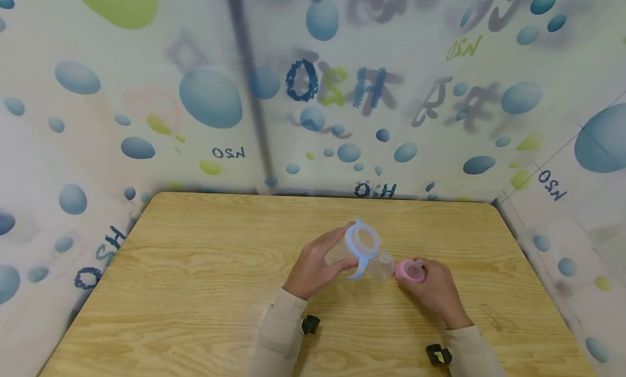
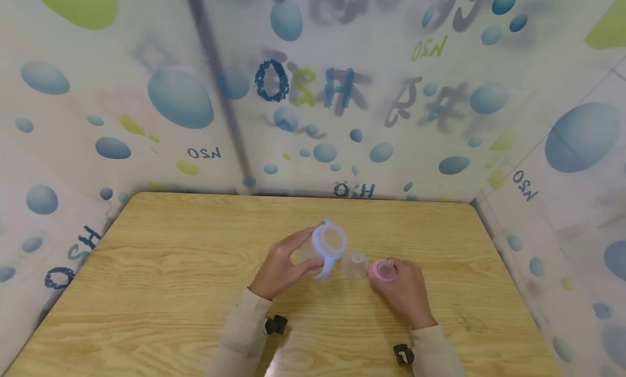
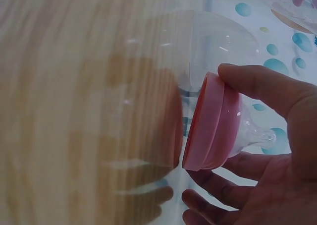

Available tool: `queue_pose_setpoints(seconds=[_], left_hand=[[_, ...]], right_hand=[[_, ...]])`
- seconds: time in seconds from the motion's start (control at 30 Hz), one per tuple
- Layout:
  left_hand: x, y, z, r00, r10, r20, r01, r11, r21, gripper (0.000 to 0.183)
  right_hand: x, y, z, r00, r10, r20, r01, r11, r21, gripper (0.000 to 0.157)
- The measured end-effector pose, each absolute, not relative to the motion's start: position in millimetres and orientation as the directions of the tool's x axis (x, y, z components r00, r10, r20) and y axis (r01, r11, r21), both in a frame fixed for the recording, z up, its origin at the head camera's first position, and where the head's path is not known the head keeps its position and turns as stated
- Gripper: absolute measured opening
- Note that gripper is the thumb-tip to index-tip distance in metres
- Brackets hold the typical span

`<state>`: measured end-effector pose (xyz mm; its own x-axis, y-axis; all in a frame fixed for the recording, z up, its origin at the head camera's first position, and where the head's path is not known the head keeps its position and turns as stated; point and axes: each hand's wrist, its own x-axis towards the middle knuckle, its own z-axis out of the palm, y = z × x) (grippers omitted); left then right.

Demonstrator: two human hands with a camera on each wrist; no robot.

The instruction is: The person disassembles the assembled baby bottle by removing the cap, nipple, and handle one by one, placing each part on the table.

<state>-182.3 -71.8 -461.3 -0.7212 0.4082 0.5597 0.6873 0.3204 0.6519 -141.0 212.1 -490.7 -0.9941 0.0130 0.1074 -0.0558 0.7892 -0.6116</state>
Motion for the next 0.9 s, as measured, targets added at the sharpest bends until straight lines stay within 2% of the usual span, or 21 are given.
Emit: queue_pose_setpoints(seconds=[0.33, 0.9], left_hand=[[-182.0, -72.3, -460.7, -0.727, 0.406, 0.554, 0.681, 0.326, 0.656, 0.068], [-181.2, -72.8, -460.7, -0.738, 0.395, 0.547, 0.669, 0.320, 0.671, 0.069]], right_hand=[[-139.6, 207.2, -489.5, -0.998, 0.009, 0.063, -0.031, 0.802, -0.597, 0.064], [-137.5, 205.8, -493.2, -0.997, -0.012, 0.083, -0.058, 0.813, -0.580, 0.066]])
